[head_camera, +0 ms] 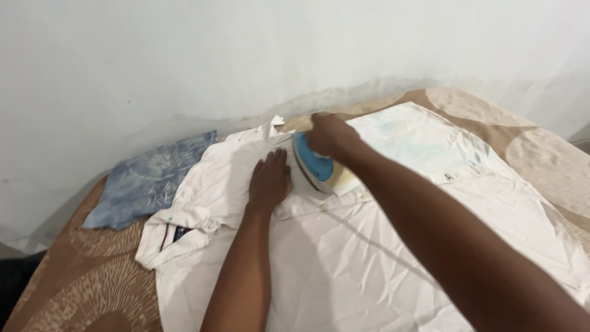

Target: The person is ironing a white long-sleeved shirt on a flat surface, which appears to be a bed.

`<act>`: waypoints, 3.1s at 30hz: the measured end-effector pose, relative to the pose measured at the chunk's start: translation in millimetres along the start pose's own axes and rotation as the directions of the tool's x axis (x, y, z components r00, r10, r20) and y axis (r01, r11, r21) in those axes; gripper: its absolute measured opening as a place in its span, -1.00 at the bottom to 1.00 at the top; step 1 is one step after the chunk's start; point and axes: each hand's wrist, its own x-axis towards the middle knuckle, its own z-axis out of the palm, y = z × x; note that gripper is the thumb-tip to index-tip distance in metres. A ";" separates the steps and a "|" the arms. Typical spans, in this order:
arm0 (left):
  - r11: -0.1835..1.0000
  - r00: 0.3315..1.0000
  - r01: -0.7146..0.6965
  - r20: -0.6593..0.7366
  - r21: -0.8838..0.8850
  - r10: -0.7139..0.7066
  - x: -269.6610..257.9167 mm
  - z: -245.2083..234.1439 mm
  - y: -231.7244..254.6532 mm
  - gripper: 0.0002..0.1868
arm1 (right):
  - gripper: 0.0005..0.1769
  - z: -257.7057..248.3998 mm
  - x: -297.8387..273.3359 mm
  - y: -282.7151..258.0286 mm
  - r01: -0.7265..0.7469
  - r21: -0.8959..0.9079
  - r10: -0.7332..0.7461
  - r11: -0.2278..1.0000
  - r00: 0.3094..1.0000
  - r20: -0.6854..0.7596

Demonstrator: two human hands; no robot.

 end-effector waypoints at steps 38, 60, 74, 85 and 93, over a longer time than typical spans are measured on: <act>0.943 0.909 0.266 0.276 0.198 -0.314 6.5 -23.0 20.0 -0.23 | -0.35 -121.0 -16.9 153.3 -0.224 -0.056 0.213 0.973 0.965 -0.156; 0.848 0.857 0.452 0.129 0.276 -0.499 7.2 -21.3 18.6 -0.34 | -0.40 -6.2 13.1 -8.0 0.292 -0.098 -0.275 0.951 0.948 0.158; 0.866 0.866 0.497 -0.028 -0.044 -0.499 5.3 3.6 -23.3 -0.34 | -0.32 -34.1 -33.7 -11.4 0.228 -0.074 -0.179 0.971 0.895 0.409; 0.837 0.837 0.479 -0.150 -0.265 -0.527 0.0 -15.9 -33.4 -0.41 | -0.45 13.7 -2.1 -47.5 0.260 -0.097 -0.248 0.961 0.961 0.121; 0.935 0.924 0.298 0.304 -0.195 -0.231 -53.0 -86.0 -76.8 -0.47 | -0.39 -45.3 -47.5 -15.7 0.268 -0.155 -0.177 0.951 0.881 0.438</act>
